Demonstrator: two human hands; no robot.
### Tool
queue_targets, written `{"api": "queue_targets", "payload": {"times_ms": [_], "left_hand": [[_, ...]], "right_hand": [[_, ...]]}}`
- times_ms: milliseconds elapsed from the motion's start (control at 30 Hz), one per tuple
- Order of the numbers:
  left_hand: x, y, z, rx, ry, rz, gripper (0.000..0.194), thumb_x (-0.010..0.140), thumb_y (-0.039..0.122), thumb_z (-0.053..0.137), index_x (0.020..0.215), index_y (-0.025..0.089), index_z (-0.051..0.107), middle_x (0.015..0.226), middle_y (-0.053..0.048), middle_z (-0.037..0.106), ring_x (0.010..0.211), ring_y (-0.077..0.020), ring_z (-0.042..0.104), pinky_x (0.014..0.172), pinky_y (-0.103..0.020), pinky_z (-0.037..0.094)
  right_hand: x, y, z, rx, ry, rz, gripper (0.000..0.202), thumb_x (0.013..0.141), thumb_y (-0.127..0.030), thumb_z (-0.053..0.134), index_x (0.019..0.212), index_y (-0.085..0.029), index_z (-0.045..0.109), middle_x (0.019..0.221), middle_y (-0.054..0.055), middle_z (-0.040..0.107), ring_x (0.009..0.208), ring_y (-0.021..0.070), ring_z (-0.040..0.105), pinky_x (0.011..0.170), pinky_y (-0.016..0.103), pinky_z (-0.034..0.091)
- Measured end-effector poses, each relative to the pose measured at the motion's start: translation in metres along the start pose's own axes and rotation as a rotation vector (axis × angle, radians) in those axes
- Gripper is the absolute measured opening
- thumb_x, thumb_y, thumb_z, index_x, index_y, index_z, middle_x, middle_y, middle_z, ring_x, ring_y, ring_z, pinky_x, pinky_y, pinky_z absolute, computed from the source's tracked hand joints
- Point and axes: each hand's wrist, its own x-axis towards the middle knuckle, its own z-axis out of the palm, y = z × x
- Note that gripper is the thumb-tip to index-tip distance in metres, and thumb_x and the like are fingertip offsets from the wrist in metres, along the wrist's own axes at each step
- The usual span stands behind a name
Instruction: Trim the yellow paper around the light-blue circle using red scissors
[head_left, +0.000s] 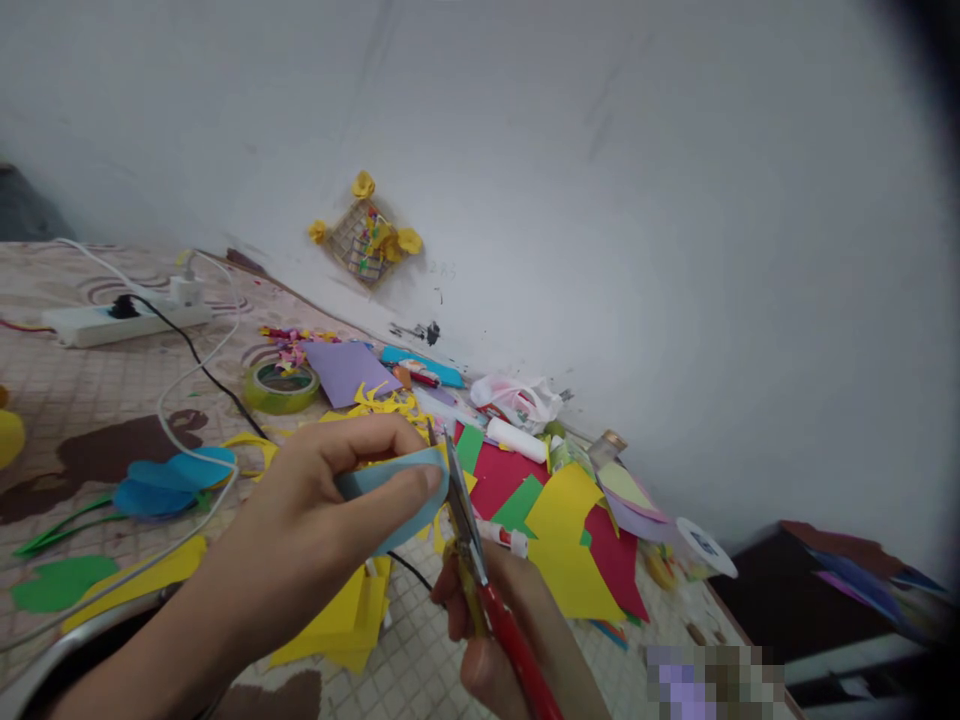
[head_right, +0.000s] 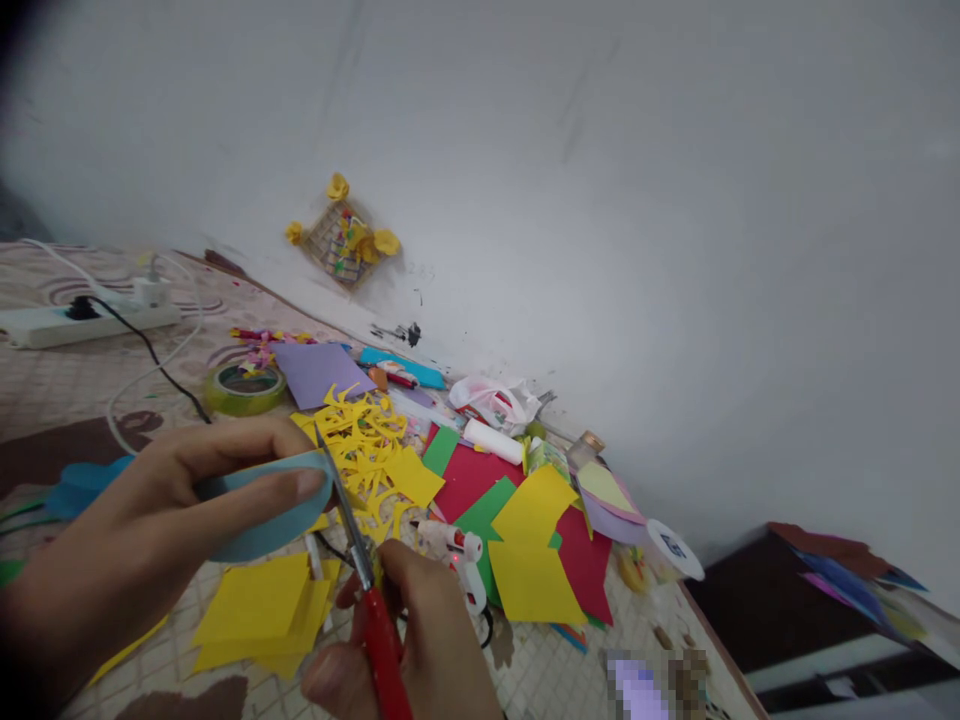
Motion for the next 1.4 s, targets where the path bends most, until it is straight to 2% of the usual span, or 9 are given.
{"api": "queue_targets", "payload": {"times_ms": [167, 300, 400, 667, 800, 867, 967, 1233, 1400], "left_hand": [[-0.001, 0.000, 0.001, -0.014, 0.016, -0.006, 0.023, 0.078, 0.041, 0.070, 0.060, 0.027, 0.070, 0.062, 0.000, 0.068, 0.060, -0.0199, 0.061, 0.049, -0.026, 0.048], [-0.001, 0.002, 0.001, -0.036, 0.008, -0.008, 0.024, 0.077, 0.040, 0.071, 0.058, 0.027, 0.069, 0.059, 0.001, 0.064, 0.054, -0.0174, 0.057, 0.045, -0.025, 0.045], [0.000, 0.004, 0.001, -0.076, -0.012, -0.024, 0.023, 0.077, 0.039, 0.071, 0.059, 0.026, 0.069, 0.060, 0.002, 0.065, 0.054, -0.0165, 0.057, 0.046, -0.024, 0.044], [0.002, 0.004, 0.001, -0.175, -0.031, -0.109, 0.024, 0.073, 0.039, 0.075, 0.056, 0.025, 0.065, 0.056, 0.003, 0.060, 0.050, -0.0142, 0.052, 0.045, -0.023, 0.039], [0.001, 0.003, 0.001, -0.191, -0.025, -0.130, 0.023, 0.071, 0.039, 0.075, 0.057, 0.025, 0.064, 0.055, 0.004, 0.059, 0.049, -0.0139, 0.051, 0.045, -0.023, 0.038], [0.001, 0.003, 0.001, -0.195, -0.024, -0.136, 0.023, 0.070, 0.038, 0.076, 0.056, 0.025, 0.064, 0.054, 0.004, 0.058, 0.049, -0.0135, 0.050, 0.044, -0.022, 0.037], [0.001, 0.004, 0.001, -0.202, -0.028, -0.103, 0.021, 0.072, 0.036, 0.075, 0.057, 0.025, 0.065, 0.055, 0.004, 0.060, 0.049, -0.0132, 0.051, 0.044, -0.022, 0.038], [0.002, 0.003, -0.001, -0.192, -0.036, -0.061, 0.023, 0.074, 0.035, 0.074, 0.055, 0.025, 0.066, 0.056, 0.004, 0.058, 0.050, -0.0135, 0.049, 0.043, -0.022, 0.037], [0.001, 0.002, 0.001, -0.196, -0.040, -0.061, 0.024, 0.075, 0.037, 0.074, 0.058, 0.025, 0.065, 0.056, 0.004, 0.057, 0.049, -0.0124, 0.047, 0.043, -0.022, 0.035]], "right_hand": [[-0.008, -0.008, 0.003, 0.035, 0.035, -0.032, 0.080, 0.064, -0.092, 0.075, 0.106, -0.023, 0.071, 0.096, 0.011, 0.068, 0.072, 0.0255, 0.066, 0.060, 0.035, 0.057], [-0.012, -0.009, 0.003, 0.084, 0.042, -0.031, 0.084, 0.068, -0.089, 0.074, 0.118, -0.023, 0.069, 0.103, 0.013, 0.069, 0.070, 0.0241, 0.066, 0.061, 0.034, 0.058], [-0.009, -0.006, -0.001, 0.074, 0.045, -0.046, 0.082, 0.063, -0.090, 0.077, 0.110, -0.023, 0.071, 0.089, 0.009, 0.069, 0.067, 0.0236, 0.065, 0.059, 0.033, 0.057], [0.010, 0.024, 0.005, -0.025, 0.133, -0.020, 0.083, 0.068, -0.103, 0.052, 0.083, -0.024, 0.069, 0.068, 0.005, 0.060, 0.050, 0.0189, 0.054, 0.041, 0.029, 0.042], [0.000, 0.003, 0.000, -0.097, 0.037, -0.100, 0.085, 0.066, -0.104, 0.053, 0.090, -0.024, 0.069, 0.070, 0.004, 0.061, 0.056, 0.0197, 0.057, 0.048, 0.030, 0.046], [-0.005, -0.015, -0.003, -0.121, -0.002, -0.119, 0.080, 0.072, -0.099, 0.058, 0.093, -0.023, 0.071, 0.073, 0.004, 0.062, 0.060, 0.0193, 0.056, 0.053, 0.029, 0.047], [-0.009, -0.035, -0.004, -0.119, -0.011, -0.144, 0.078, 0.076, -0.096, 0.057, 0.090, -0.021, 0.071, 0.071, 0.002, 0.062, 0.060, 0.0165, 0.052, 0.054, 0.027, 0.039], [-0.015, -0.033, -0.004, -0.121, 0.024, -0.135, 0.072, 0.079, -0.092, 0.061, 0.096, -0.023, 0.071, 0.077, 0.004, 0.065, 0.065, 0.0192, 0.058, 0.059, 0.029, 0.046], [-0.018, -0.036, -0.003, -0.108, 0.035, -0.106, 0.072, 0.077, -0.092, 0.063, 0.095, -0.023, 0.071, 0.076, 0.002, 0.064, 0.063, 0.0187, 0.058, 0.058, 0.029, 0.044]]}}
